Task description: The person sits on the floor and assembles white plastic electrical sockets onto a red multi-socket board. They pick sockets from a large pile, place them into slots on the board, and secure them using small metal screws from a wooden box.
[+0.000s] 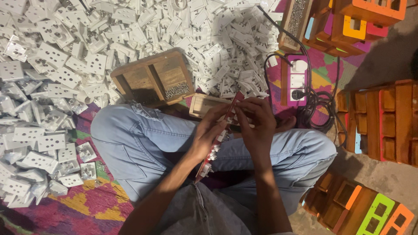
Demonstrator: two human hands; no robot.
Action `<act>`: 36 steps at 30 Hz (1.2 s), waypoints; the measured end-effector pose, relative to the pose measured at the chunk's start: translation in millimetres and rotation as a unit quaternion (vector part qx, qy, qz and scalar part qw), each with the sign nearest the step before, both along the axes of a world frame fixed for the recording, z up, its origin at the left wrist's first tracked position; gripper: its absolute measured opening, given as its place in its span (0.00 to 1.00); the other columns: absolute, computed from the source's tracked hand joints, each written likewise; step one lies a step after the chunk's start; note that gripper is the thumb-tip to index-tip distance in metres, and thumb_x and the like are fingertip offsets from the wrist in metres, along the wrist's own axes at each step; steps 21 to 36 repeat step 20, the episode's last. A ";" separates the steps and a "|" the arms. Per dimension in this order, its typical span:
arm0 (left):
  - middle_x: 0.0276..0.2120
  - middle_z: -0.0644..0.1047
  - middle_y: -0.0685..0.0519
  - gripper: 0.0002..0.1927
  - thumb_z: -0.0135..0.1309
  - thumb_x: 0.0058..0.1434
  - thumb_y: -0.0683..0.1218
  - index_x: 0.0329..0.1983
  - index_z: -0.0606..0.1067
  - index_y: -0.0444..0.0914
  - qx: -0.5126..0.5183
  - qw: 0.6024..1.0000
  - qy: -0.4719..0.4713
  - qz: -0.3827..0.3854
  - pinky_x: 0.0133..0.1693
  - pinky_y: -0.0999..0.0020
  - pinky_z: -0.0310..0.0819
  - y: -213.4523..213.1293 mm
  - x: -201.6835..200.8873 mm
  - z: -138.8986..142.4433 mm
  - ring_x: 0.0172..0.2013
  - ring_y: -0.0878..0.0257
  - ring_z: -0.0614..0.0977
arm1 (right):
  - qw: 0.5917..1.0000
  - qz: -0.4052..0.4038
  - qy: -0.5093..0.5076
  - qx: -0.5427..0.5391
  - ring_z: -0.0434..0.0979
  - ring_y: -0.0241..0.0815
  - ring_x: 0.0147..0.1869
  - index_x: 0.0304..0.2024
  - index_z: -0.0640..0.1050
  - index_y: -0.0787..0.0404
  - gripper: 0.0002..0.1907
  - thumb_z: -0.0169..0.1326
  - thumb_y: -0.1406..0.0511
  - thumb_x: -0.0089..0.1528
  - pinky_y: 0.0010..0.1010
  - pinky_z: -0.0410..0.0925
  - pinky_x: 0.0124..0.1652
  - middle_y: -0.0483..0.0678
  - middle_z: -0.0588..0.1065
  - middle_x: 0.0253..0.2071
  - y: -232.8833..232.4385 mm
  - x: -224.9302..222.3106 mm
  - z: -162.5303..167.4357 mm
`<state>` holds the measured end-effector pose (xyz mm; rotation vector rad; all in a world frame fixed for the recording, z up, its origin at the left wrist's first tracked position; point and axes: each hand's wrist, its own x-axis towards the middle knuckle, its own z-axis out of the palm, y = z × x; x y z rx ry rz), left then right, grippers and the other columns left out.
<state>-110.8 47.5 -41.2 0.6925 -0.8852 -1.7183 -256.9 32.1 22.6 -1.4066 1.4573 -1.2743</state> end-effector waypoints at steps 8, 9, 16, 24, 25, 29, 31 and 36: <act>0.66 0.71 0.46 0.25 0.46 0.72 0.42 0.72 0.62 0.34 0.042 0.998 -0.037 -0.009 0.51 0.67 0.71 4.1 -0.8 3.0 0.55 0.60 0.76 | 0.999 -0.036 0.030 -0.009 0.80 0.35 0.50 0.46 0.81 0.67 0.07 0.61 0.75 0.65 0.23 0.76 0.45 0.48 0.74 0.52 3.9 4.3 3.9; 0.65 0.71 0.46 0.26 0.46 0.71 0.42 0.72 0.63 0.34 0.053 0.997 -0.055 -0.009 0.47 0.68 0.71 4.0 -0.1 4.1 0.52 0.60 0.76 | 0.998 -0.034 0.046 -0.020 0.80 0.35 0.50 0.46 0.81 0.67 0.07 0.61 0.75 0.65 0.23 0.76 0.45 0.48 0.74 0.51 2.9 5.0 4.8; 0.63 0.73 0.50 0.25 0.47 0.71 0.43 0.72 0.64 0.37 0.038 0.996 -0.076 -0.007 0.42 0.75 0.71 4.4 1.6 7.3 0.47 0.66 0.77 | 0.990 -0.036 0.123 -0.062 0.80 0.37 0.49 0.44 0.81 0.66 0.07 0.63 0.75 0.63 0.24 0.78 0.46 0.48 0.73 0.48 1.6 5.9 8.2; 0.62 0.74 0.48 0.26 0.48 0.72 0.43 0.73 0.65 0.36 0.035 0.996 -0.085 -0.008 0.40 0.74 0.68 6.8 -0.4 3.7 0.42 0.66 0.73 | 0.991 -0.027 0.120 -0.047 0.81 0.36 0.49 0.43 0.81 0.65 0.07 0.63 0.75 0.63 0.24 0.78 0.46 0.47 0.73 0.48 3.2 2.6 8.5; 0.62 0.74 0.48 0.26 0.48 0.72 0.43 0.73 0.65 0.36 0.035 0.996 -0.085 -0.008 0.40 0.74 0.68 6.8 -0.4 3.7 0.42 0.66 0.73 | 0.991 -0.027 0.120 -0.047 0.81 0.36 0.49 0.43 0.81 0.65 0.07 0.63 0.75 0.63 0.24 0.78 0.46 0.47 0.73 0.48 3.2 2.6 8.5; 0.62 0.74 0.48 0.26 0.48 0.72 0.43 0.73 0.65 0.36 0.035 0.996 -0.085 -0.008 0.40 0.74 0.68 6.8 -0.4 3.7 0.42 0.66 0.73 | 0.991 -0.027 0.120 -0.047 0.81 0.36 0.49 0.43 0.81 0.65 0.07 0.63 0.75 0.63 0.24 0.78 0.46 0.47 0.73 0.48 3.2 2.6 8.5; 0.62 0.74 0.48 0.26 0.48 0.72 0.43 0.73 0.65 0.36 0.035 0.996 -0.085 -0.008 0.40 0.74 0.68 6.8 -0.4 3.7 0.42 0.66 0.73 | 0.991 -0.027 0.120 -0.047 0.81 0.36 0.49 0.43 0.81 0.65 0.07 0.63 0.75 0.63 0.24 0.78 0.46 0.47 0.73 0.48 3.2 2.6 8.5; 0.62 0.74 0.48 0.26 0.48 0.72 0.43 0.73 0.65 0.36 0.035 0.996 -0.085 -0.008 0.40 0.74 0.68 6.8 -0.4 3.7 0.42 0.66 0.73 | 0.991 -0.027 0.120 -0.047 0.81 0.36 0.49 0.43 0.81 0.65 0.07 0.63 0.75 0.63 0.24 0.78 0.46 0.47 0.73 0.48 3.2 2.6 8.5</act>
